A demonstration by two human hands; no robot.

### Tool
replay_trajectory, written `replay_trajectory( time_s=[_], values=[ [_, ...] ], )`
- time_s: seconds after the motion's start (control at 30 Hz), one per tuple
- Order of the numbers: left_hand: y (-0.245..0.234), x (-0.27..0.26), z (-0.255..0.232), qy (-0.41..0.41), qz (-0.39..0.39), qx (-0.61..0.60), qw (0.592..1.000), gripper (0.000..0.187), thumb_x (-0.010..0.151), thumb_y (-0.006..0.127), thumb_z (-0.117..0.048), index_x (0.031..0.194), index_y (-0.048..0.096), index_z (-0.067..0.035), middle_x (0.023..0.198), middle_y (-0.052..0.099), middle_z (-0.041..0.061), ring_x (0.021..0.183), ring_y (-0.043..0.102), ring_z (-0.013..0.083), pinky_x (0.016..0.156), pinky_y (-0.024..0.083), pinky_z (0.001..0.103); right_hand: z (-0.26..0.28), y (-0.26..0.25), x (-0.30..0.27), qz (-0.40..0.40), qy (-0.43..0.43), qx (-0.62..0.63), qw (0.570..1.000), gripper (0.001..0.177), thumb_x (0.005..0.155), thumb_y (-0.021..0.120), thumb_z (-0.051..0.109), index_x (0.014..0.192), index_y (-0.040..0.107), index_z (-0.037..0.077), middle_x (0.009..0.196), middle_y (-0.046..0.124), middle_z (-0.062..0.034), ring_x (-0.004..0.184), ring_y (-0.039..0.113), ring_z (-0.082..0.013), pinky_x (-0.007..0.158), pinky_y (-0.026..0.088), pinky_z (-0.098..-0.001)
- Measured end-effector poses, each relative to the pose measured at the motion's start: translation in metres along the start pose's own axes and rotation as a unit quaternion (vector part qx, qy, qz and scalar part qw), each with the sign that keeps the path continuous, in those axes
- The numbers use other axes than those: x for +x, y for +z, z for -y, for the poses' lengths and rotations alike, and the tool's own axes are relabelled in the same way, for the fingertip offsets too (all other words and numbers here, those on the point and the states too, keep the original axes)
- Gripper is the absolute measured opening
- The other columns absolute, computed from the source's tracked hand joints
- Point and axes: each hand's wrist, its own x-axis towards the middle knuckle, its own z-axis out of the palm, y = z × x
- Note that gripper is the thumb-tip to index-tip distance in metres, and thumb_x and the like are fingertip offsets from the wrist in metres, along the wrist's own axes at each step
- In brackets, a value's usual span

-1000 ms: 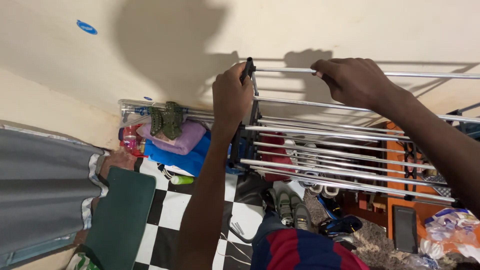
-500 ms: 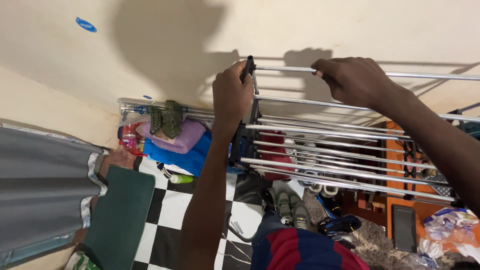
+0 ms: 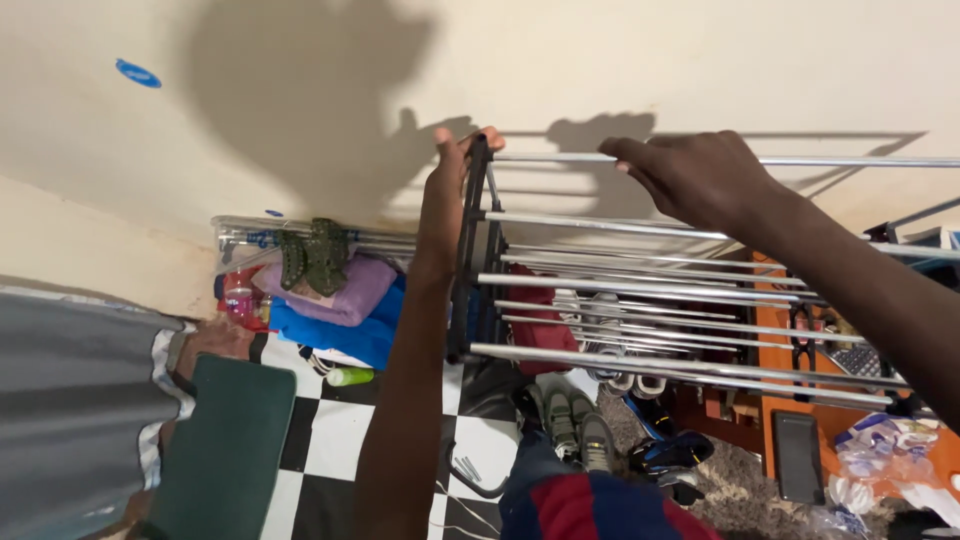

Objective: Assembling a multi-tier metal shoe rack by inserting poles into plastic side frames.

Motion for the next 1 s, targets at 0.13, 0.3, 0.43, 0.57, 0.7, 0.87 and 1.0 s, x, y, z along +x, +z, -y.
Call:
replay_trajectory(
  time_s=[0.13,0.3,0.43,0.57,0.7,0.87,1.0],
  values=[
    [0.0,0.025,0.018,-0.056,0.044,-0.185,0.98,0.077,0.107,0.03,-0.064,0.118,0.067,0.003,0.111,0.072,0.013,0.105,0.068,0.0217,0.096,0.054,0.037,-0.001,0.004,-0.006,-0.015,-0.02,-0.024,0.999,0.025,0.107,0.053,0.025,0.123,0.059,0.006,0.074,0.073,-0.0122,0.044,0.06,-0.0225,0.04,0.041,-0.0379],
    [-0.003,0.072,0.054,-0.035,0.136,-0.19,0.972,0.07,0.108,0.034,-0.058,0.091,0.071,0.0,0.085,0.072,0.013,0.078,0.071,0.0233,0.08,0.058,0.039,-0.008,0.009,-0.006,0.01,-0.039,-0.06,0.997,0.016,0.105,0.053,0.015,0.118,0.057,0.005,0.064,0.066,-0.0103,0.039,0.054,-0.0206,0.039,0.04,-0.0376],
    [0.006,0.075,0.049,-0.099,0.217,-0.184,0.954,0.067,0.108,0.035,-0.055,0.082,0.067,-0.003,0.07,0.062,0.006,0.053,0.054,0.0124,0.054,0.047,0.029,-0.002,-0.005,-0.006,0.023,-0.046,-0.043,0.998,0.024,0.092,0.056,0.006,0.116,0.057,0.004,0.072,0.068,-0.0101,0.037,0.051,-0.0196,0.036,0.04,-0.0383],
    [0.004,0.068,0.044,-0.163,0.209,-0.187,0.946,0.059,0.104,0.036,-0.052,0.08,0.064,-0.005,0.074,0.061,0.002,0.052,0.037,0.0059,0.044,0.029,0.025,0.003,-0.008,-0.002,0.1,-0.006,-0.089,0.991,0.032,0.096,0.055,0.01,0.127,0.056,0.01,0.072,0.069,-0.0086,0.036,0.053,-0.019,0.037,0.042,-0.0387],
    [0.004,0.072,0.049,-0.153,0.201,-0.179,0.951,0.058,0.104,0.036,-0.051,0.08,0.062,-0.006,0.074,0.058,0.001,0.056,0.036,0.0065,0.047,0.025,0.026,-0.004,0.009,-0.002,0.043,-0.049,-0.055,0.996,0.029,0.097,0.056,0.013,0.124,0.056,0.005,0.084,0.073,-0.0146,0.032,0.052,-0.0165,0.028,0.041,-0.0356],
    [0.003,0.072,0.053,-0.156,0.227,-0.175,0.945,0.059,0.105,0.035,-0.051,0.081,0.061,-0.004,0.072,0.054,0.001,0.056,0.034,0.0068,0.048,0.024,0.026,-0.007,0.018,-0.003,0.173,0.029,-0.116,0.978,0.017,0.105,0.051,0.016,0.12,0.057,0.01,0.099,0.067,-0.0045,0.036,0.053,-0.0134,0.039,0.042,-0.0297],
    [0.003,0.076,0.048,-0.162,0.249,-0.177,0.938,0.06,0.104,0.036,-0.051,0.082,0.062,-0.003,0.07,0.053,0.001,0.053,0.032,0.0066,0.047,0.022,0.026,0.013,-0.001,0.008,0.187,0.039,-0.007,0.982,0.031,0.107,0.045,0.031,0.128,0.055,0.011,0.053,0.063,-0.0101,0.037,0.052,-0.0164,0.036,0.044,-0.0364]
  ],
)
